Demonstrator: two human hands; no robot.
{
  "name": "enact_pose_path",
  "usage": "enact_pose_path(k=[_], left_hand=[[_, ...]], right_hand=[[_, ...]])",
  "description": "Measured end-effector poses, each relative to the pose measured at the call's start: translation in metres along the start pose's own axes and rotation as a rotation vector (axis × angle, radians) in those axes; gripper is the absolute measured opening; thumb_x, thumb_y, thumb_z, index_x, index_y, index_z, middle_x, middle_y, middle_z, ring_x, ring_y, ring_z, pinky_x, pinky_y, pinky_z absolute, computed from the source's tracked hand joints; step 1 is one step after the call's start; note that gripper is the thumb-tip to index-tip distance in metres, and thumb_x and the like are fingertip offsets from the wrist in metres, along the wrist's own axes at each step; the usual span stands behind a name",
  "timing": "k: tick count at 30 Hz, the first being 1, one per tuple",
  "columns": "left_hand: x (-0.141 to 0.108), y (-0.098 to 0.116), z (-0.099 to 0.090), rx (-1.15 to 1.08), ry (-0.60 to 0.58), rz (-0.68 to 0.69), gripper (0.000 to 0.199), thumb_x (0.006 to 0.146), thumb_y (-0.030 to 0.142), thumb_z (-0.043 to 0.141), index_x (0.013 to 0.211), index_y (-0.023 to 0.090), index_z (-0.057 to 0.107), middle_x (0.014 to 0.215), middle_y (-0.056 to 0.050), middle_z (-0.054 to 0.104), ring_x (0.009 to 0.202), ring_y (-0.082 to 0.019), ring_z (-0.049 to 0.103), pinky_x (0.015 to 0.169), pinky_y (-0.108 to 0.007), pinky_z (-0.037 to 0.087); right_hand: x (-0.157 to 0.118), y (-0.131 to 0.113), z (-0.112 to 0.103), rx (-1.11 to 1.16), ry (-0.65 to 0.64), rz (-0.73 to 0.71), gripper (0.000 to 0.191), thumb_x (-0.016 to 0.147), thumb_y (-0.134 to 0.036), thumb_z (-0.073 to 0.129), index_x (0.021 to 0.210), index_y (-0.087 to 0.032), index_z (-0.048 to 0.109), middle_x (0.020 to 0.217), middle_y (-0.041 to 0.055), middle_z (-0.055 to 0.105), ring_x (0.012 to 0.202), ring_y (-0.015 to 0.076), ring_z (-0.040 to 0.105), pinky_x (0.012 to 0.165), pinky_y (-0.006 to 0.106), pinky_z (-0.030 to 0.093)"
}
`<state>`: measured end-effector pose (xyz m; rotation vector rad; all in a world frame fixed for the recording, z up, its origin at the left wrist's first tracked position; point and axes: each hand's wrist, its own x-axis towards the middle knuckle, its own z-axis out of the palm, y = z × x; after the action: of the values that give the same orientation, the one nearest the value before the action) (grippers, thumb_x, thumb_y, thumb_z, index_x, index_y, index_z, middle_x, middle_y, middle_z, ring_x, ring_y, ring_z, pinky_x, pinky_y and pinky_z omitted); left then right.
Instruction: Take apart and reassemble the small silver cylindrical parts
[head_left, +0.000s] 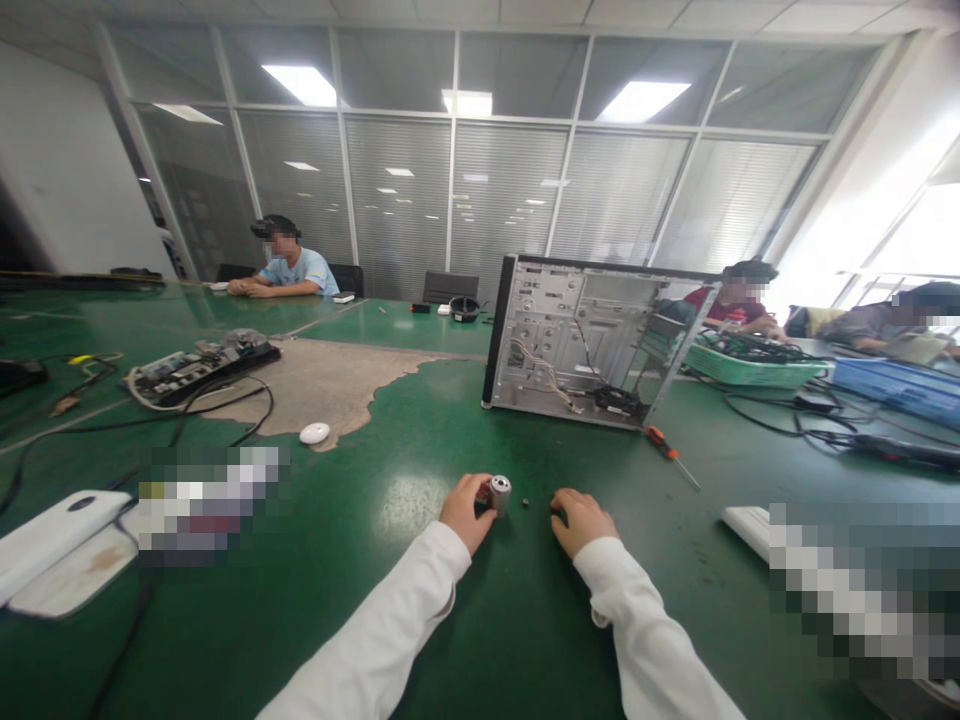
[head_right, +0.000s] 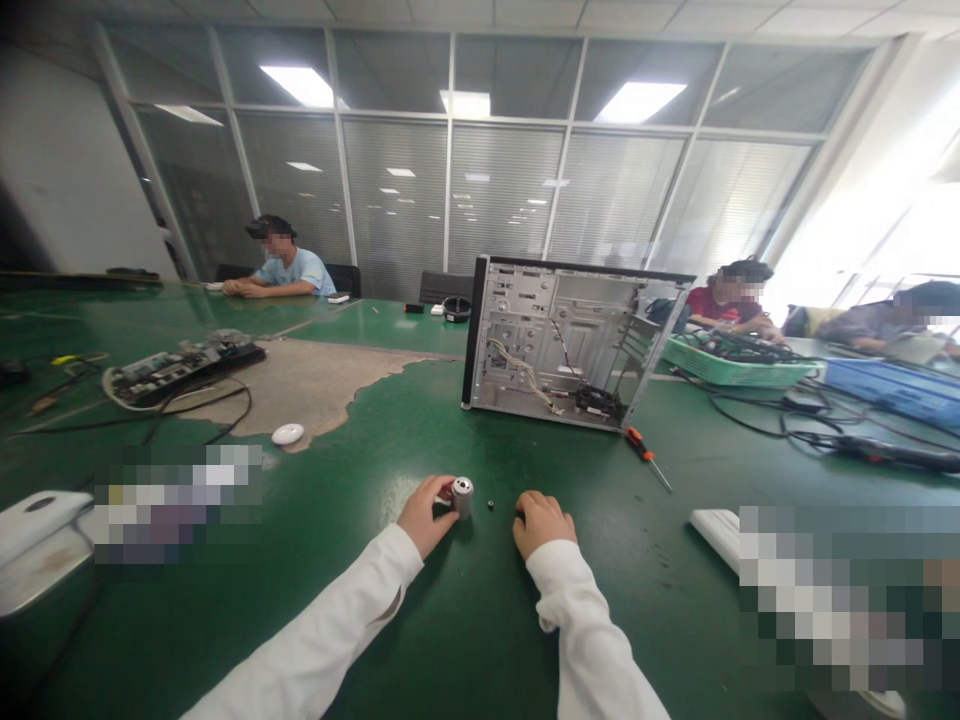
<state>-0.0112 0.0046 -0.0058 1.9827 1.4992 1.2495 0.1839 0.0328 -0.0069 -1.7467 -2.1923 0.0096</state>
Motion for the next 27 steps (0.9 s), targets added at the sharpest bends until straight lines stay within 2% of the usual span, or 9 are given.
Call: enact_pose_path(k=[9,17,21,24,27], left_hand=[[0.000,0.001,-0.001,0.000,0.002,-0.010,0.043,0.056,0.003,0.055,0.096,0.018,0.048,0.088,-0.002,0.051,0.076,-0.013,0.051,0.075,-0.029,0.041],[0.002,0.001,-0.001,-0.027,0.009,-0.010,0.043,0.056,-0.001,0.048,0.095,0.018,0.049,0.088,-0.002,0.052,0.074,-0.012,0.052,0.074,-0.028,0.041],[0.001,0.000,0.000,-0.038,0.010,-0.013,0.042,0.057,-0.001,0.045,0.095,0.017,0.049,0.087,-0.002,0.053,0.076,-0.012,0.052,0.076,-0.029,0.041],[0.000,0.003,-0.001,-0.048,0.008,-0.012,0.041,0.058,0.000,0.044,0.094,0.017,0.051,0.087,-0.002,0.054,0.075,-0.012,0.053,0.075,-0.028,0.042],[-0.001,0.011,-0.003,-0.082,-0.077,0.005,0.038,0.060,0.000,0.043,0.090,0.018,0.055,0.085,-0.001,0.057,0.070,-0.011,0.055,0.070,-0.026,0.044]], right_hand=[[0.000,0.003,0.004,0.043,0.055,-0.036,0.010,0.065,-0.019,0.047,0.072,-0.022,0.053,0.088,0.0034,0.055,0.082,0.0197,0.046,0.058,0.029,0.033],[0.002,0.008,0.003,0.061,0.019,-0.082,0.014,0.065,-0.021,0.047,0.077,-0.023,0.055,0.090,0.0040,0.055,0.083,0.0205,0.046,0.059,0.030,0.036],[0.003,0.006,0.001,0.182,0.091,-0.136,0.028,0.067,-0.019,0.044,0.094,-0.020,0.052,0.094,0.0067,0.054,0.082,0.0180,0.049,0.067,0.033,0.040],[-0.002,-0.009,-0.003,0.371,0.184,-0.256,0.039,0.069,-0.017,0.041,0.108,-0.017,0.042,0.099,0.0078,0.051,0.078,0.0140,0.051,0.072,0.031,0.042],[-0.009,-0.028,-0.006,0.483,0.204,-0.382,0.048,0.068,-0.018,0.043,0.116,-0.018,0.034,0.102,0.0077,0.049,0.084,0.0147,0.050,0.075,0.031,0.042]])
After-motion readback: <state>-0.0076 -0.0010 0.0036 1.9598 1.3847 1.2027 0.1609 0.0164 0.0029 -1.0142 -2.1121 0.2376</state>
